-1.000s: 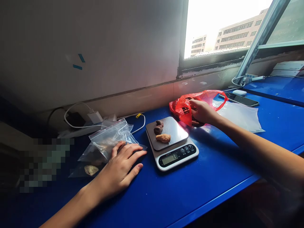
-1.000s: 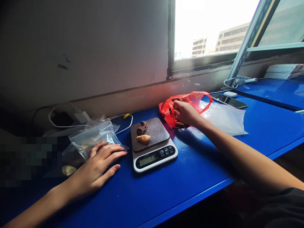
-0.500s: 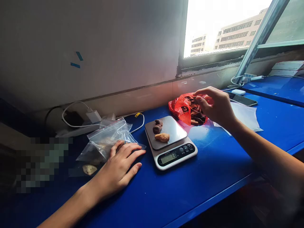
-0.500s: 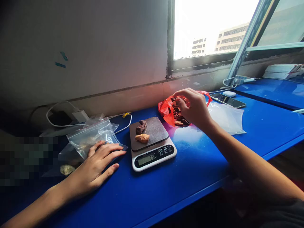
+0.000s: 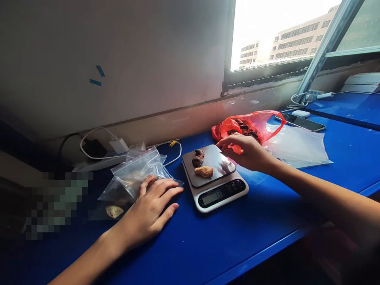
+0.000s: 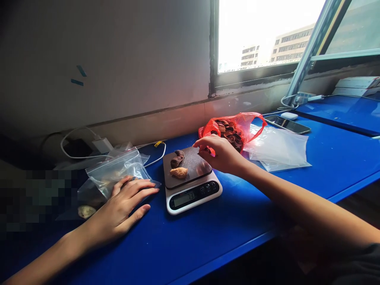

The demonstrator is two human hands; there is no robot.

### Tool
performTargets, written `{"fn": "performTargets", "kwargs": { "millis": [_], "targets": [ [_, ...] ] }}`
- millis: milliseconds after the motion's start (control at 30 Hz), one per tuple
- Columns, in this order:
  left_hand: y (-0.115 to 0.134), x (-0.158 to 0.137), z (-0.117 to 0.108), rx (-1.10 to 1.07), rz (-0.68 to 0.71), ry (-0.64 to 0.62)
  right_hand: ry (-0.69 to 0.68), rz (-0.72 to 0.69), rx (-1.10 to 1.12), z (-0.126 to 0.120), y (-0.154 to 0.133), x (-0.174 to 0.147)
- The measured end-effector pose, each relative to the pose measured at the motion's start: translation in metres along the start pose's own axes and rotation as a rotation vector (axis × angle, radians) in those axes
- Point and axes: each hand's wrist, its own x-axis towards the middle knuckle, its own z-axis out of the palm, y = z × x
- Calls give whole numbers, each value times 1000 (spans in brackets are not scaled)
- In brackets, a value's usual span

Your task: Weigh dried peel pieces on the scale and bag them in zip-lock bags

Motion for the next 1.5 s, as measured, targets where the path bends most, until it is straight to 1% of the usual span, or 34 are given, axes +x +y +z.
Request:
{"fn": "performTargets", "kwargs": {
  "millis": [100,167,233,300,333,400,467,567,633,733,833,1033,1200,1300,1500],
  "targets": [
    [0,0,0,1,-4,4,-53,39,57,-3,-5,0],
    [0,0,0,5,-20,10,-122,111,153,-3,-11,0],
    [-2,0,1,5,-5,4,-170,189,277,-2,-16,-1],
    [-5,-1,1,5,19,-4,-173,252,368,2,-17,-2],
    [-5,-1,1,5,30,-8,-156,265,374,4,-17,-2],
    [-6,-1,1,5,36,-13,-111,222,303,8,-14,-2],
    [-4,0,1,8,13,-8,-61,111,170,9,-10,-1],
    [0,1,0,15,-27,5,26,-34,16,2,-6,1],
    [2,1,-1,19,-34,10,83,-74,-51,-6,-5,2],
    [3,1,-1,15,-40,9,132,-79,-111,-18,-7,4],
    [3,1,-1,1,-45,0,140,-77,-132,-22,-8,4],
    [3,2,-2,2,-42,-2,111,-94,-121,-19,-10,4],
    [4,2,-2,-2,-45,1,47,-36,-137,-21,-11,3],
    [4,2,-3,-3,-47,-3,32,-17,-141,-21,-10,2],
    [4,2,-3,-5,-43,-3,34,-62,-120,-19,-9,2]
  ]
}}
